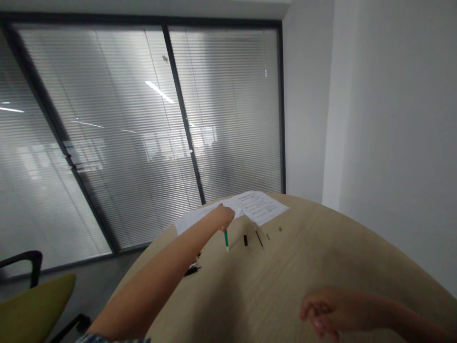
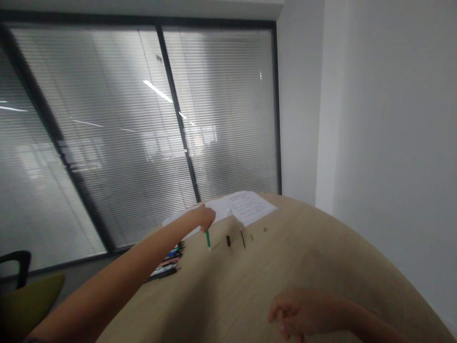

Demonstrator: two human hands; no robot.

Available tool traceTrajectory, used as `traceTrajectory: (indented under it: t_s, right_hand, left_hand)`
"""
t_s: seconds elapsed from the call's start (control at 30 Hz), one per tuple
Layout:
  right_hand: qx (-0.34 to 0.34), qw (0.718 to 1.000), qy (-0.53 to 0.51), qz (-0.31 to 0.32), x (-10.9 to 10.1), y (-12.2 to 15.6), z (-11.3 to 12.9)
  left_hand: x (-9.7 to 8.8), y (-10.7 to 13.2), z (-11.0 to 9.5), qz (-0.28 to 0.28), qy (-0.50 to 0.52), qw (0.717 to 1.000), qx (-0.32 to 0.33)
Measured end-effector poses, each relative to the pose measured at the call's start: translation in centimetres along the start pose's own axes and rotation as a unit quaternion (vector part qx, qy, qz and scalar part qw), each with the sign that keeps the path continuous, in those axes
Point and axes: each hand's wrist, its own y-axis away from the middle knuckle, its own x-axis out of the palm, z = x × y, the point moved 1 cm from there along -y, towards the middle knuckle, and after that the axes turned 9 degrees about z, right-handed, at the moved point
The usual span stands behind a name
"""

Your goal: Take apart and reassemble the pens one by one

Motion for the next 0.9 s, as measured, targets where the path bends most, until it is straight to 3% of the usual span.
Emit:
traceTrajectory:
  t_s: [0.3,0.43,0.53,0.6,0.67,0.77,0.83,0.9]
  right_hand:
    - [0.01,0.999,0.031,0.002,-0.1,0.1,0.3]
    - [0.004,1.0,0.022,0.001,-0.2,-0.1,-0.2]
    - [0.011,0.999,0.03,-0.014,-0.1,-0.2,-0.3]
    - [0.016,0.999,0.034,-0.034,-0.1,-0.3,-0.4]
    - [0.023,0.998,0.03,-0.056,-0.1,-0.6,-0.5]
    - [0.046,0.996,0.014,-0.075,-0.2,-1.2,-1.1]
    - [0.051,0.995,0.006,-0.084,-0.3,-1.6,-1.7]
    - [0.043,0.995,0.005,-0.093,-0.3,-1.8,-2.4]
  left_hand:
    - [-2.6,2.8,0.0,0.002,0.0,1.0,-0.002]
    - [-4.1,5.7,-0.3,-0.003,0.008,0.999,0.035]
    - [-4.0,8.6,-1.3,-0.029,0.033,0.995,0.086]
    - [-2.9,10.6,-2.6,-0.054,0.06,0.988,0.131]
    - [-1.2,12.3,-4.1,-0.124,0.137,0.963,0.197]
    - [2.4,13.7,-6.3,-0.165,0.254,0.93,0.207]
    - [4.9,13.7,-7.6,-0.136,0.374,0.888,0.232]
    - [7.3,13.1,-8.7,-0.108,0.508,0.815,0.256]
